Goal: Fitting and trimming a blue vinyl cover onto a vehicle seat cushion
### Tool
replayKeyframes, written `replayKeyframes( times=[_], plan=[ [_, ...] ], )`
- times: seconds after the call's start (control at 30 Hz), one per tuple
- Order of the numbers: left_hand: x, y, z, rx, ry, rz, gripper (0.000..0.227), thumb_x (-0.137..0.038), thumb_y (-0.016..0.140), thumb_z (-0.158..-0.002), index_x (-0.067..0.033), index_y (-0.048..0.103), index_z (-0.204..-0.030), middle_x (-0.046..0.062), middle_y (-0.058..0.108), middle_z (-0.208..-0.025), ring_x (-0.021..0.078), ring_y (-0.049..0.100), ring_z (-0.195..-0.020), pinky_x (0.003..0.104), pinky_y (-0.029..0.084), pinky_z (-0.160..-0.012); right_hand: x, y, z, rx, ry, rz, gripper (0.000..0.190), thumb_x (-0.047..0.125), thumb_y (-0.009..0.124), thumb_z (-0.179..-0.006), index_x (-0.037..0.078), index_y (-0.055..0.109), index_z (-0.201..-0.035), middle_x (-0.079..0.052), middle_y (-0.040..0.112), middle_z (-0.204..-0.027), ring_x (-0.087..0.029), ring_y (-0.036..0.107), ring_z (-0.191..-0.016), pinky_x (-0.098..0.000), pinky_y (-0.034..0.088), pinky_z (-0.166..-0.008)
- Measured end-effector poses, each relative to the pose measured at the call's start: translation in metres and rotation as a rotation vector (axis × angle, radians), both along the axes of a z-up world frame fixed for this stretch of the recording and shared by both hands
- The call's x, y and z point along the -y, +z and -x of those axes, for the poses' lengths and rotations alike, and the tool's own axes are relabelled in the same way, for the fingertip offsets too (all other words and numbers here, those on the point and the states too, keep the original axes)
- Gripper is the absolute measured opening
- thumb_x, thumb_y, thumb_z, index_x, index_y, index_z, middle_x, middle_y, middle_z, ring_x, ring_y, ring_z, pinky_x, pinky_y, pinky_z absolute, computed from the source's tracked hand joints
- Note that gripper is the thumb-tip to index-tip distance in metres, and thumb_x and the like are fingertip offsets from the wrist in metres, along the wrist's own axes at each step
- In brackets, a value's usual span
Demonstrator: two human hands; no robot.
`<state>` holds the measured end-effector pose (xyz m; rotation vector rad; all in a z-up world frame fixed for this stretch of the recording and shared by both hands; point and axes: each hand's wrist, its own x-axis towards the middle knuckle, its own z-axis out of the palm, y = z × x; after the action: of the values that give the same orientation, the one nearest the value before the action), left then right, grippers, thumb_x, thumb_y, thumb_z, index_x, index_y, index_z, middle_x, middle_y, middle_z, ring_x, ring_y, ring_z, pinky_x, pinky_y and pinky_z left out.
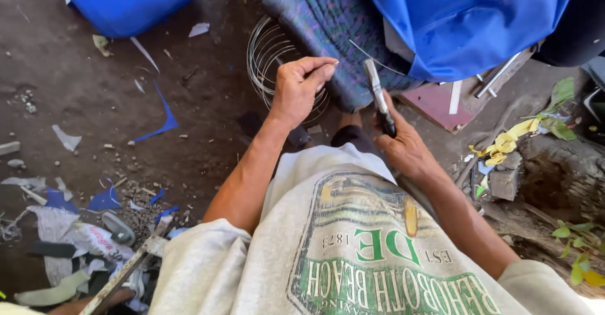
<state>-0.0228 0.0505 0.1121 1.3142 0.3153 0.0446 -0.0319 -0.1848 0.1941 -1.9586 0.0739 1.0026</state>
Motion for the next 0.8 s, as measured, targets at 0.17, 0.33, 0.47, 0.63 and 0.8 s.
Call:
replayKeyframes(
  times=[0.17,0.33,0.47,0.63,0.8],
  plan=[
    [0.013,-0.008,0.008,-0.004,-0.05,-0.134,0.016,-0.006,0.074,-0.091,-0.0032,0.079,-0.106,0.002,0.061,-0.057,0.0053,0.053,-0.055,0.022,0.049,-0.056,0.001,-0.037,0.018,0.445,0.174,0.033,0.098,0.001,0.058,-0.081,0.022,0.018,-0.168,-0.025,0.048,-0.138,-0.049,0.049,-0.126,-0.0583,0.042,-0.105],
    [0.023,-0.013,0.01,-0.067,-0.027,-0.268,0.015,-0.012,0.076,-0.09,-0.0095,0.081,-0.104,0.002,0.062,-0.055,0.006,0.055,-0.054,0.025,0.052,-0.056,-0.004,-0.043,0.02,0.494,0.269,0.167,0.088,0.018,0.061,-0.09,0.024,0.02,-0.168,-0.022,0.049,-0.134,-0.049,0.051,-0.117,-0.0588,0.042,-0.103],
    [0.028,-0.027,0.011,-0.156,-0.003,-0.305,0.016,-0.012,0.076,-0.088,-0.0092,0.082,-0.102,0.009,0.071,-0.065,0.012,0.067,-0.062,0.027,0.055,-0.058,-0.003,-0.038,0.018,0.388,0.308,0.239,0.094,0.011,0.059,-0.084,0.027,0.018,-0.168,-0.022,0.052,-0.131,-0.049,0.054,-0.115,-0.0585,0.045,-0.099],
    [0.029,-0.037,0.008,-0.181,-0.015,-0.309,0.014,-0.017,0.078,-0.087,-0.0142,0.083,-0.1,0.009,0.078,-0.079,0.0151,0.074,-0.074,0.031,0.059,-0.063,-0.001,-0.039,0.012,0.284,0.267,0.206,0.088,0.011,0.053,-0.088,0.035,0.023,-0.167,-0.018,0.058,-0.123,-0.047,0.059,-0.113,-0.056,0.047,-0.096],
    [0.026,-0.035,0.004,-0.115,-0.031,-0.268,0.012,-0.017,0.077,-0.088,-0.0109,0.081,-0.098,0.007,0.076,-0.08,0.009,0.071,-0.071,0.026,0.059,-0.062,-0.009,-0.037,0.012,0.203,0.126,0.089,0.076,0.018,0.058,-0.093,0.038,0.035,-0.162,-0.017,0.069,-0.107,-0.041,0.067,-0.108,-0.0525,0.051,-0.091]
  ],
)
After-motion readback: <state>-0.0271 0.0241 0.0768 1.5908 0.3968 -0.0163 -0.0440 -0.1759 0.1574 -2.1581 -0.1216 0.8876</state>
